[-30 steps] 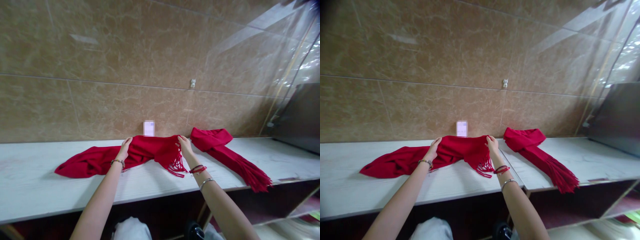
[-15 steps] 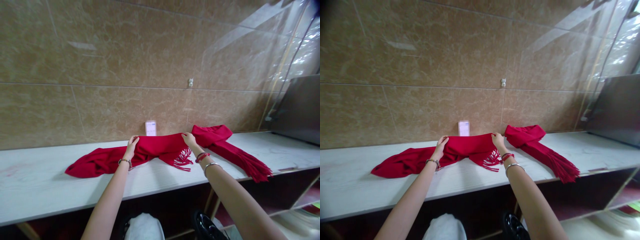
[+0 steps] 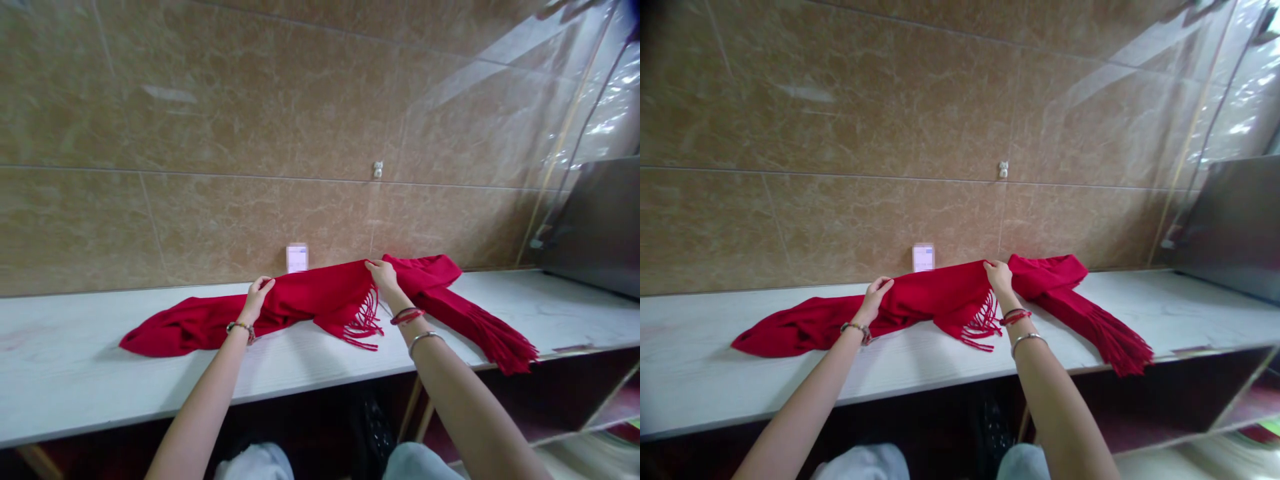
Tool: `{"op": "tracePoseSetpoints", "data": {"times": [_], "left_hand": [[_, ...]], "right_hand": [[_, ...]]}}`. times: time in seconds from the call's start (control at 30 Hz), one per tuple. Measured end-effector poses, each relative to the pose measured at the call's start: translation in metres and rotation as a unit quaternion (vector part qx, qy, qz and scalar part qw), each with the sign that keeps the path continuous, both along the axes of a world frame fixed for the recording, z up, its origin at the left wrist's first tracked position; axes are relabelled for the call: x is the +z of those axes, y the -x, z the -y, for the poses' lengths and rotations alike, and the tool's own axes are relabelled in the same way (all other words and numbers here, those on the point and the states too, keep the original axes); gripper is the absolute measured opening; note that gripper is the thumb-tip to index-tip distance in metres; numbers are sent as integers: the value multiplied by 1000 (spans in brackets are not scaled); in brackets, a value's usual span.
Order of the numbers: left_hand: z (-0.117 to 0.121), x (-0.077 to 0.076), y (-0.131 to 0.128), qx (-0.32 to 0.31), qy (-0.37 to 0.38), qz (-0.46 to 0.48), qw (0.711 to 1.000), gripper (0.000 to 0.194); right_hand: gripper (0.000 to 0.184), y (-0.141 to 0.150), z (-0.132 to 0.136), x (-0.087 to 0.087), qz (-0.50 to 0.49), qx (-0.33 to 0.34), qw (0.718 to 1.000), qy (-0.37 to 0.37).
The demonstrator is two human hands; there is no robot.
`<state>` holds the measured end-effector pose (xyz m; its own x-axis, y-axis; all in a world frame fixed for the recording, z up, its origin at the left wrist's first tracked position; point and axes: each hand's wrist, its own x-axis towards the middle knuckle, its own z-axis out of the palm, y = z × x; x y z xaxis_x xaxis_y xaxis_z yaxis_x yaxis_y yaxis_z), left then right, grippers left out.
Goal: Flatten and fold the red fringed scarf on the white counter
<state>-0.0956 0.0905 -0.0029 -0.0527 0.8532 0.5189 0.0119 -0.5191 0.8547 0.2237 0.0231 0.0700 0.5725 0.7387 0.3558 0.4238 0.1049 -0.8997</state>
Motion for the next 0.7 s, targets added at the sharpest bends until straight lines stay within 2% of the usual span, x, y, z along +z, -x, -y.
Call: {"op": "tracePoseSetpoints", "data": {"times": [0.07,0.17,0.2,0.27,0.33,0.4,0.47,0.53,0.6,0.7], "left_hand": [[1,7,3,7,1,19,1000,31],[3,26,8,14,-8,50,999,32],[5,34,10,21,-19,57,998,31],[11,51,13,50,-51,57,996,29],[20,67,14,97,-87,43,991,26],[31,82,13,151,-113,-2,982,24],[43,94,10,212,-135,-75,965,21],[57,105,6,266,-162,-133,941,19],[73,116,2,283,-189,-157,927,19],[101,130,-4,295,-232,-142,916,17]], "right_hand": [[14,9,-3,1,-45,38,998,-17],[15,22,-9,2,-120,93,986,-63],[14,25,-11,2,-168,119,974,-97],[12,30,-14,2,-274,181,927,-180],[18,34,-14,4,-321,216,886,-256],[28,37,-12,8,-254,193,899,-299],[39,39,-6,12,-110,138,932,-316],[47,39,2,17,63,81,950,-296],[55,37,12,22,194,25,943,-270],[62,29,28,29,273,-47,919,-279]]}}
